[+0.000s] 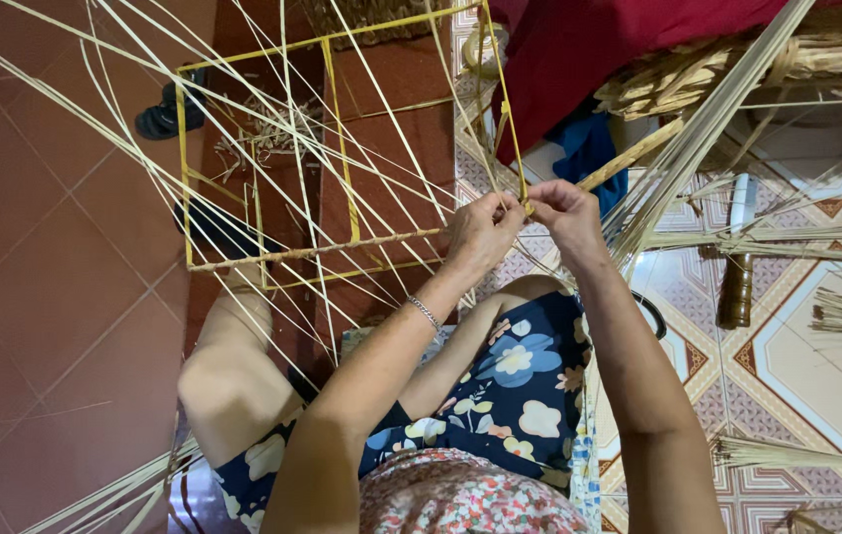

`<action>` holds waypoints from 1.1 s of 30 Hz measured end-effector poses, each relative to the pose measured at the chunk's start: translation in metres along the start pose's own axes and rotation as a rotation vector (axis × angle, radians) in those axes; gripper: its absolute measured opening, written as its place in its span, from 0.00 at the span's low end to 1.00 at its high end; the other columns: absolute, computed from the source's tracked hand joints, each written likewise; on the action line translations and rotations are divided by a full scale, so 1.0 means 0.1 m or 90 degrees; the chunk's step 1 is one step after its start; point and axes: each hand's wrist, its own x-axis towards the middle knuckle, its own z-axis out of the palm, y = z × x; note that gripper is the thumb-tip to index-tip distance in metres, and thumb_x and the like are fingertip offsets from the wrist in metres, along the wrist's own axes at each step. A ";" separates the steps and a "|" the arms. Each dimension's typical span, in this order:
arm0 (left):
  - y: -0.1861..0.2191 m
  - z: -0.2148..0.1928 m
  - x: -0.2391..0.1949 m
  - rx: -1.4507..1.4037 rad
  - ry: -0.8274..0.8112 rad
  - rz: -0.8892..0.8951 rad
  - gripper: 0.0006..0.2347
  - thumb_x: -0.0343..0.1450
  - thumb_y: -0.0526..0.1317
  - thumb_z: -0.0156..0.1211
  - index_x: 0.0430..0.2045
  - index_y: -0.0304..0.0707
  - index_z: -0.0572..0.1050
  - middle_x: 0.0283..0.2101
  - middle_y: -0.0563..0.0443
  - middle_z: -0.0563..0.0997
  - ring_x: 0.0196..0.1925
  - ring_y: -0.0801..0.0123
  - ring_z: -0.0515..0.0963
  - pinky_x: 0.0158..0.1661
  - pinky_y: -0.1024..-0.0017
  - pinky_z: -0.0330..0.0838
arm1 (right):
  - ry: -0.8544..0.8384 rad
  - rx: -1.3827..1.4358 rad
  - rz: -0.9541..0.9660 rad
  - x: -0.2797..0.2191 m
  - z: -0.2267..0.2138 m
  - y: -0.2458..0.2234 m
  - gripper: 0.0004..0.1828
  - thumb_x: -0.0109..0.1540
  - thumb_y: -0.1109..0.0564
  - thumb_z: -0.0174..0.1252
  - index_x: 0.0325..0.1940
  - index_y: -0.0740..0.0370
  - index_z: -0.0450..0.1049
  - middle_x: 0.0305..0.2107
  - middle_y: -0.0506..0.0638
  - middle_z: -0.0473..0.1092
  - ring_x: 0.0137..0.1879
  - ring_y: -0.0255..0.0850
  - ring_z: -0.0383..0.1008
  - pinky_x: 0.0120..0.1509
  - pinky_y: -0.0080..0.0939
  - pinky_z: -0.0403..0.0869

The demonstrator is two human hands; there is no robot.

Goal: The person weaves thin bamboo strips through a yellow metal frame to form a basket. They repeatedly thread, pull, and adjust the strips by hand, occasionally using scissors to trim excess material.

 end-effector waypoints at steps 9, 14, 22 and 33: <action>0.11 -0.08 -0.01 -0.005 -0.084 -0.098 0.09 0.71 0.42 0.58 0.33 0.35 0.79 0.24 0.48 0.84 0.19 0.69 0.80 0.22 0.69 0.75 | 0.011 0.216 0.169 -0.03 -0.08 -0.20 0.12 0.59 0.65 0.61 0.47 0.68 0.77 0.35 0.54 0.79 0.37 0.40 0.81 0.46 0.41 0.81; 0.11 -0.04 -0.02 0.020 -0.014 -0.002 0.08 0.70 0.40 0.61 0.32 0.33 0.79 0.23 0.47 0.83 0.18 0.70 0.81 0.25 0.69 0.77 | 0.004 0.065 0.159 -0.01 -0.10 -0.31 0.13 0.57 0.66 0.65 0.47 0.65 0.78 0.35 0.52 0.78 0.38 0.39 0.80 0.45 0.37 0.78; 0.14 -0.08 -0.05 -0.053 -0.055 -0.062 0.07 0.70 0.38 0.58 0.32 0.32 0.76 0.19 0.47 0.80 0.14 0.71 0.78 0.17 0.69 0.74 | -0.060 0.049 0.143 0.17 -0.18 -0.14 0.11 0.56 0.69 0.64 0.35 0.59 0.70 0.31 0.52 0.76 0.37 0.40 0.79 0.42 0.41 0.76; 0.23 -0.11 -0.04 -0.040 -0.073 -0.080 0.06 0.71 0.38 0.54 0.32 0.33 0.75 0.18 0.52 0.79 0.12 0.73 0.77 0.15 0.73 0.74 | -0.065 0.264 0.246 0.21 0.02 -0.03 0.07 0.60 0.66 0.56 0.35 0.54 0.70 0.31 0.48 0.74 0.40 0.42 0.75 0.51 0.48 0.73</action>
